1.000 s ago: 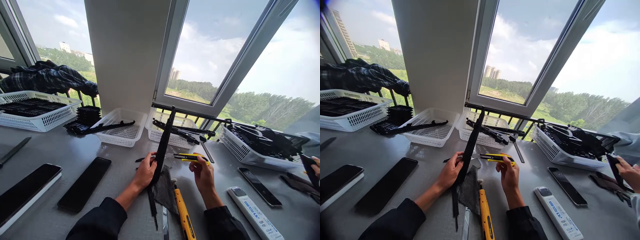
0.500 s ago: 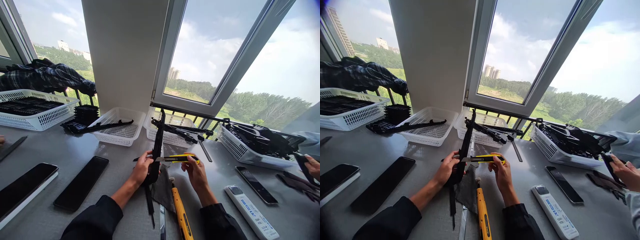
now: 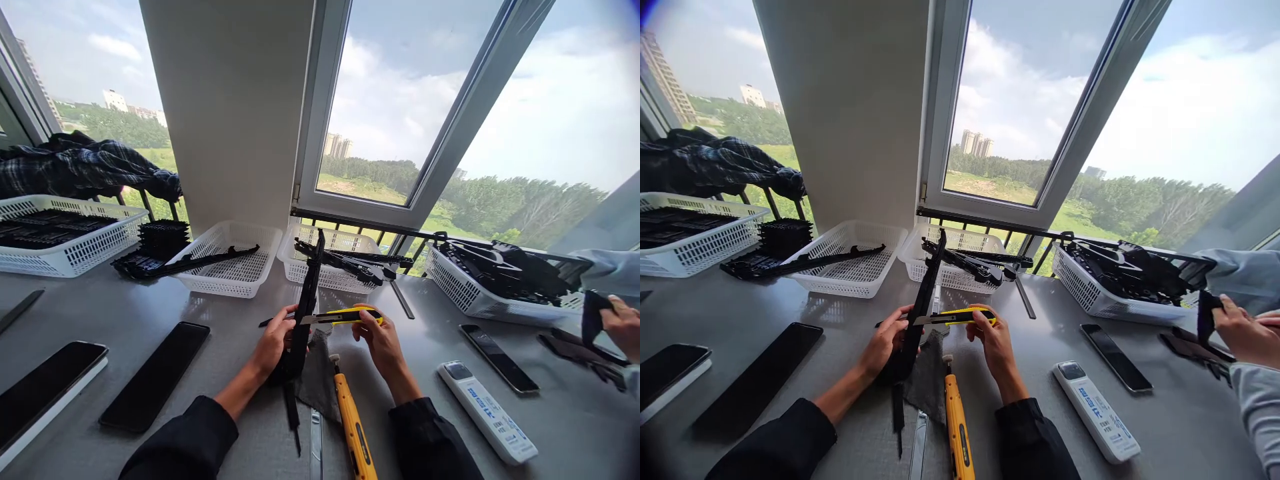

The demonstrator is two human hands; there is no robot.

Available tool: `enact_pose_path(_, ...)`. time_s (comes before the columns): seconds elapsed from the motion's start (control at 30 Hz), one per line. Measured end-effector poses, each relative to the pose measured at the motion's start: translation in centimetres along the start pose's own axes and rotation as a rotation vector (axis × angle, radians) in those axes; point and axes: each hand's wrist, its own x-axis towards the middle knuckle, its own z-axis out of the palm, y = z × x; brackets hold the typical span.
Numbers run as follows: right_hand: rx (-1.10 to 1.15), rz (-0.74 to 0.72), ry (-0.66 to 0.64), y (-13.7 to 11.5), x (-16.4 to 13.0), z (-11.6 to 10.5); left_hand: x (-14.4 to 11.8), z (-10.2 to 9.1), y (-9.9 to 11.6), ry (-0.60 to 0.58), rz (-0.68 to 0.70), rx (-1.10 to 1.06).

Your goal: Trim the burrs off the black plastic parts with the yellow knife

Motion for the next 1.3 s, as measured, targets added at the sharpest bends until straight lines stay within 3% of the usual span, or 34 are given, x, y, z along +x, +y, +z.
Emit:
enact_pose_path(0.3,-0.038,0.111,-0.182,0.0,-0.2,0.1,0.6,-0.3,-0.2,0.046,0.056,-0.102)
enact_pose_path(0.5,0.005,0.060,-0.076,-0.6,-0.3,0.0,0.8,-0.4,-0.5,0.089,0.071,-0.099)
enact_pose_path(0.67,-0.038,0.131,-0.204,-0.9,-0.5,0.2,0.8,-0.4,-0.1,0.115,0.092,-0.094)
enact_pose_path(0.8,-0.028,0.072,-0.134,-0.7,-0.5,0.3,0.9,-0.5,0.2,0.144,0.132,-0.076)
enact_pose_path(0.97,-0.054,0.120,-0.200,-0.6,-0.6,0.2,1.0,-0.7,0.0,0.135,0.125,-0.074)
enact_pose_path(1.3,-0.007,0.094,-0.132,-0.2,-0.4,-0.3,1.1,-0.9,-0.3,0.106,0.136,-0.137)
